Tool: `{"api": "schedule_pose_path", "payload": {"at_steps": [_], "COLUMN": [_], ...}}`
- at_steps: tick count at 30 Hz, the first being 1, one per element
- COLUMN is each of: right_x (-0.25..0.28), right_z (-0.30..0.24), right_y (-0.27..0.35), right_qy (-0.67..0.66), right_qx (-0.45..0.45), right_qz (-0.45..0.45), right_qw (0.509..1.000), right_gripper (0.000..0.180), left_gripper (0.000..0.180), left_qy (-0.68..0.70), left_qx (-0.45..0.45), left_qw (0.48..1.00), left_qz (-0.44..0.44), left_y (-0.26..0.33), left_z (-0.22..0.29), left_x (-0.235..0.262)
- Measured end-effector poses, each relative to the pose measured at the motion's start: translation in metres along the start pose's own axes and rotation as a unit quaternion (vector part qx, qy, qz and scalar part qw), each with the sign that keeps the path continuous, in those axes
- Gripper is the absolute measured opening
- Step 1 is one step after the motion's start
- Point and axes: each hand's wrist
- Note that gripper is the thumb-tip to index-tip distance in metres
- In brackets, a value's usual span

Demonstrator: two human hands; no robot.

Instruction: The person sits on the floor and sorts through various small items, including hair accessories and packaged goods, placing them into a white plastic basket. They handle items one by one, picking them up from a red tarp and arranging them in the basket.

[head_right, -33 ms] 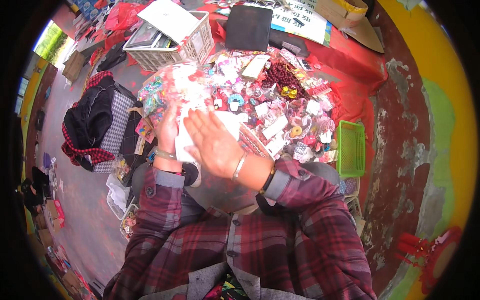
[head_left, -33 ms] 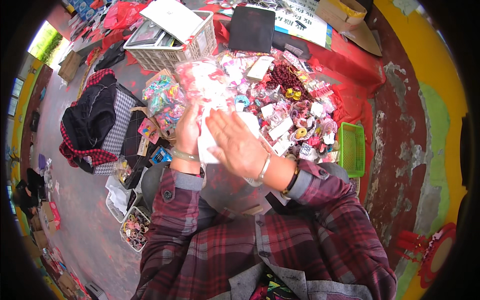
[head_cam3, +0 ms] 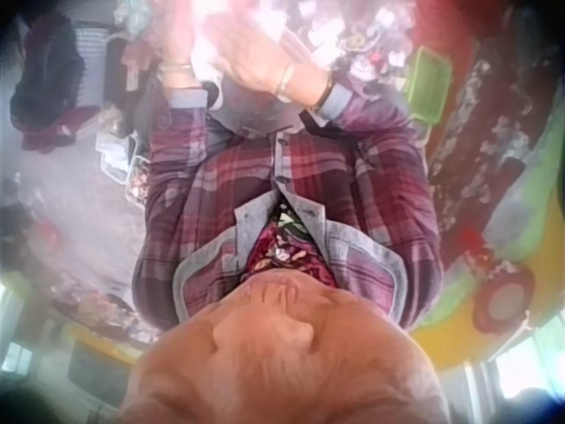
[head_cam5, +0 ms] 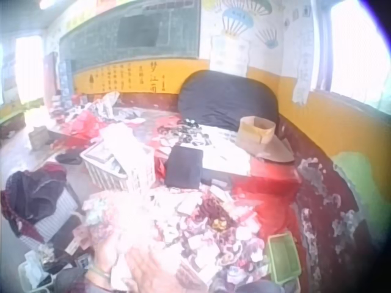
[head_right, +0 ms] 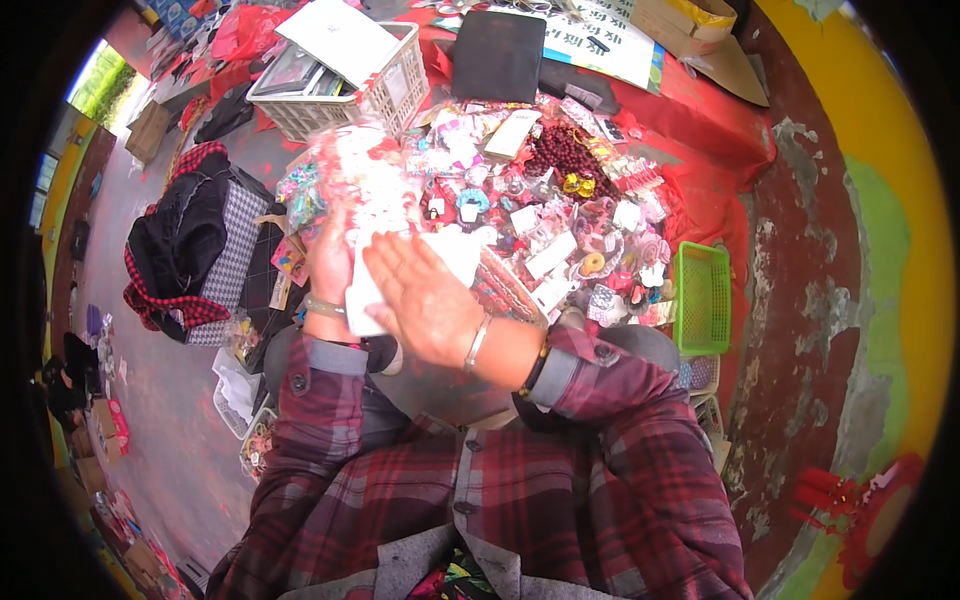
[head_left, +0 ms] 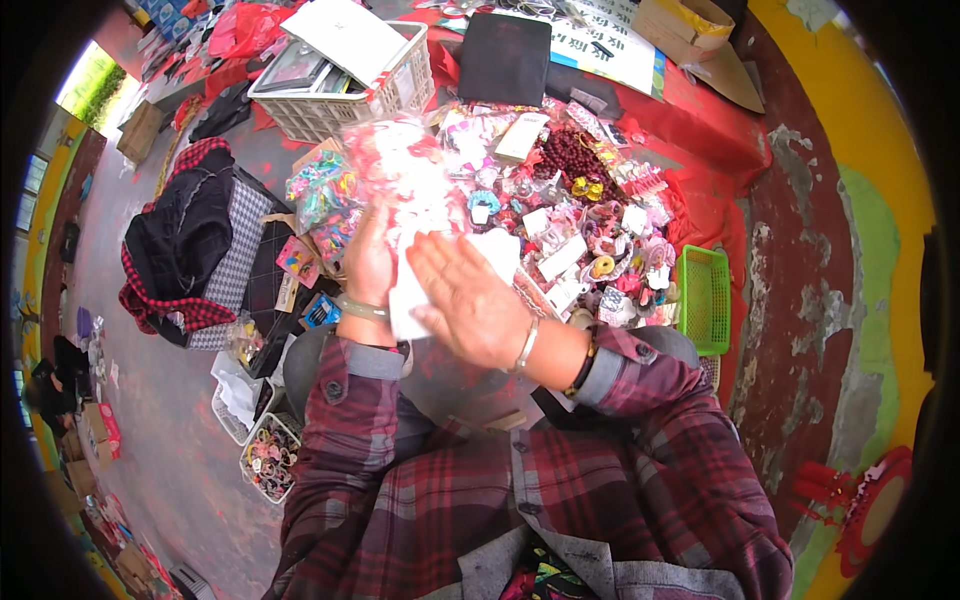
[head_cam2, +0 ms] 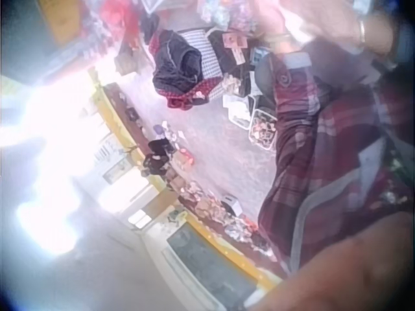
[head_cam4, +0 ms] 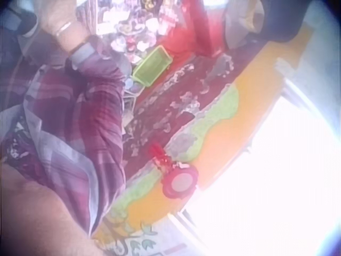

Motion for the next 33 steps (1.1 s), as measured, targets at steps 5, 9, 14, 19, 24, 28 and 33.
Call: {"api": "schedule_pose_path", "payload": {"at_steps": [5,9,14,19,24,28,33], "right_x": [0.002,0.009,-0.005,0.012,0.011,-0.007,-0.012], "right_z": [0.01,0.026,0.009,0.031,0.062,0.031,0.046], "right_y": [-0.014,-0.021,-0.006,-0.032,-0.041,-0.023,-0.026], "right_qy": [0.046,0.061,-0.004,0.038,0.011,0.016,-0.084], "right_qx": [-0.015,-0.043,-0.004,-0.063,-0.097,-0.031,0.112], "right_qz": [0.028,0.067,0.008,0.119,0.163,0.051,0.082], "right_qw": [0.998,0.995,1.0,0.99,0.982,0.998,0.987], "right_gripper": [0.059,0.059,0.06,0.057,0.056,0.057,0.037], "left_gripper": [0.037,0.039,0.038,0.036,0.038,0.039,0.044], "left_qy": [0.113,-0.079,0.06,0.101,0.051,0.066,0.059], "left_qx": [0.044,-0.007,0.008,0.107,0.103,0.042,-0.054], "left_qw": [0.993,0.996,0.998,0.989,0.992,0.997,0.993], "left_qz": [0.003,0.036,-0.011,-0.02,-0.058,0.012,0.084], "left_y": [0.005,0.016,-0.002,0.028,0.032,0.012,-0.005], "left_z": [-0.005,-0.005,-0.005,-0.016,-0.028,-0.009,0.004], "left_x": [0.002,-0.021,0.002,-0.02,-0.016,-0.023,-0.003]}}
Point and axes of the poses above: each hand's wrist, its own y-axis away from the middle knuckle, its own x-axis out of the back of the hand, z = x × y, and after that the axes turned 14 degrees about -x, right-handed
